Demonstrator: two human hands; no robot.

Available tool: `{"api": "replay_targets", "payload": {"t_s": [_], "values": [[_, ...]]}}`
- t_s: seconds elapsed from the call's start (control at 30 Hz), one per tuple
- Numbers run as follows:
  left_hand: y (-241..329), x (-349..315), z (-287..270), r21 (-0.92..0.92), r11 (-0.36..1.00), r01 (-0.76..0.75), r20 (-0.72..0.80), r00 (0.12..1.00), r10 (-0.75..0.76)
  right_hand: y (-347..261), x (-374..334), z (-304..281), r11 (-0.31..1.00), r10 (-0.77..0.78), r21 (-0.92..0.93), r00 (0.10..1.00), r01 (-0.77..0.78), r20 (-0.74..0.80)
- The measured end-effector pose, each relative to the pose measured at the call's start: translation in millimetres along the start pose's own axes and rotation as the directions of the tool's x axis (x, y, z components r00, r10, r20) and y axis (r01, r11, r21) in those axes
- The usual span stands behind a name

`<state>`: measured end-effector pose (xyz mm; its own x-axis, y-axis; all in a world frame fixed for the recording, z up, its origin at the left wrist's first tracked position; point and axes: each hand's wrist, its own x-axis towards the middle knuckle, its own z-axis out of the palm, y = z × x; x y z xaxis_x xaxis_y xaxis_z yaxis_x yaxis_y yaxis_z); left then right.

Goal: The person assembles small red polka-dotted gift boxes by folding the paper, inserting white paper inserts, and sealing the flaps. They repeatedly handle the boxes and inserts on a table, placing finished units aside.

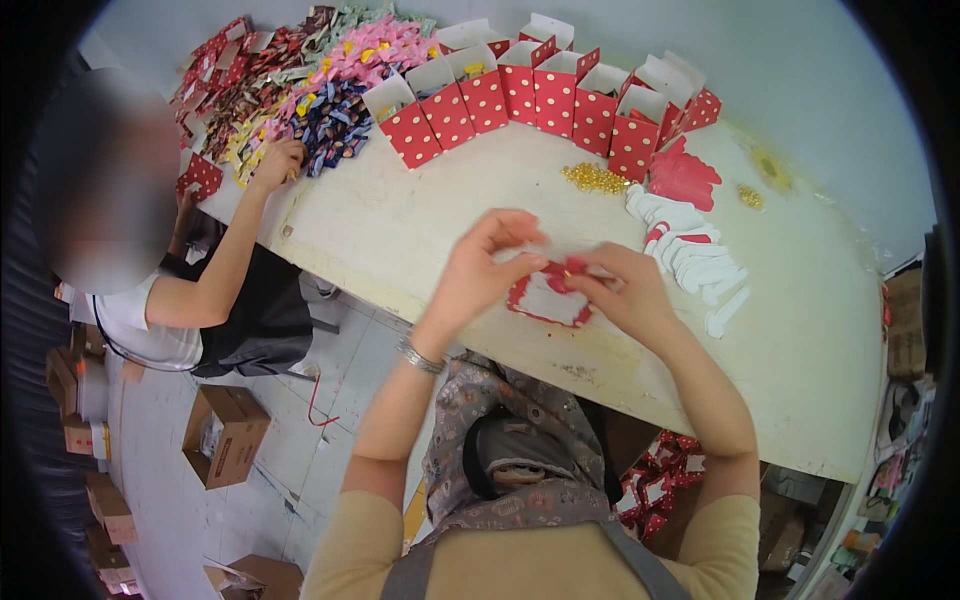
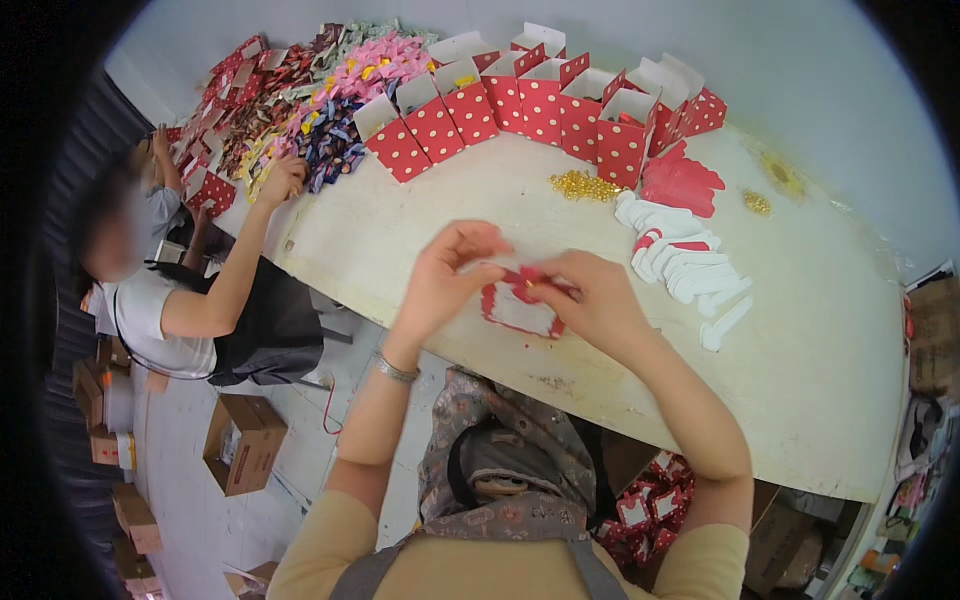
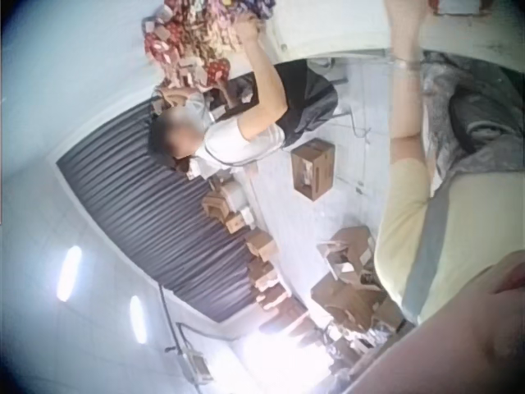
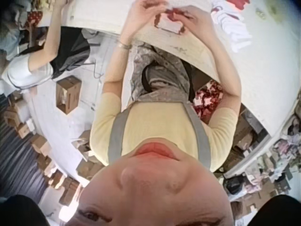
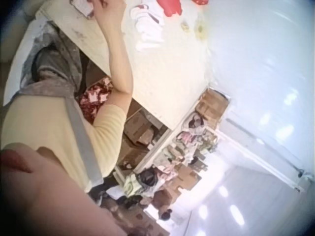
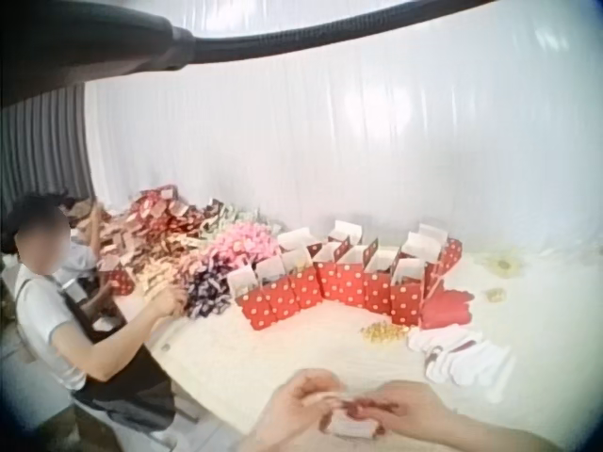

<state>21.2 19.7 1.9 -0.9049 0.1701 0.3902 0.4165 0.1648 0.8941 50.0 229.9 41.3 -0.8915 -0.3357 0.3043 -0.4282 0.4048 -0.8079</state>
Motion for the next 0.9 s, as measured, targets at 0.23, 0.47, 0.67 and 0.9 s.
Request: {"api": "replay_targets", "payload": {"t_s": [0.23, 0.47, 0.67, 0.9], "values": [[-74.3, 105.9, -164.4, 0.973, 0.202, 0.110, -0.187, 0.890, 0.416, -49.8, -63.7, -131.3, 0.975, 0.212, -0.190, 0.740, -0.115, 0.639], [10.2, 17.0, -31.5, 0.895, 0.389, -0.217, -0.016, 0.856, 0.516, 8.0, -51.6, -35.3, 0.975, -0.049, -0.207, 0.986, 0.082, 0.157], [17.1, -28.9, 24.3, 0.648, 0.712, -0.271, -0.225, 0.825, 0.519, 70.3, 5.2, 47.3, 0.973, -0.161, 0.151, 0.983, 0.173, -0.086], [-42.9, -34.4, 5.0, -0.315, 0.949, 0.010, -0.186, 0.980, -0.072, 73.1, 12.6, 45.0, 0.941, -0.196, 0.253, 0.970, 0.227, -0.142]]}}
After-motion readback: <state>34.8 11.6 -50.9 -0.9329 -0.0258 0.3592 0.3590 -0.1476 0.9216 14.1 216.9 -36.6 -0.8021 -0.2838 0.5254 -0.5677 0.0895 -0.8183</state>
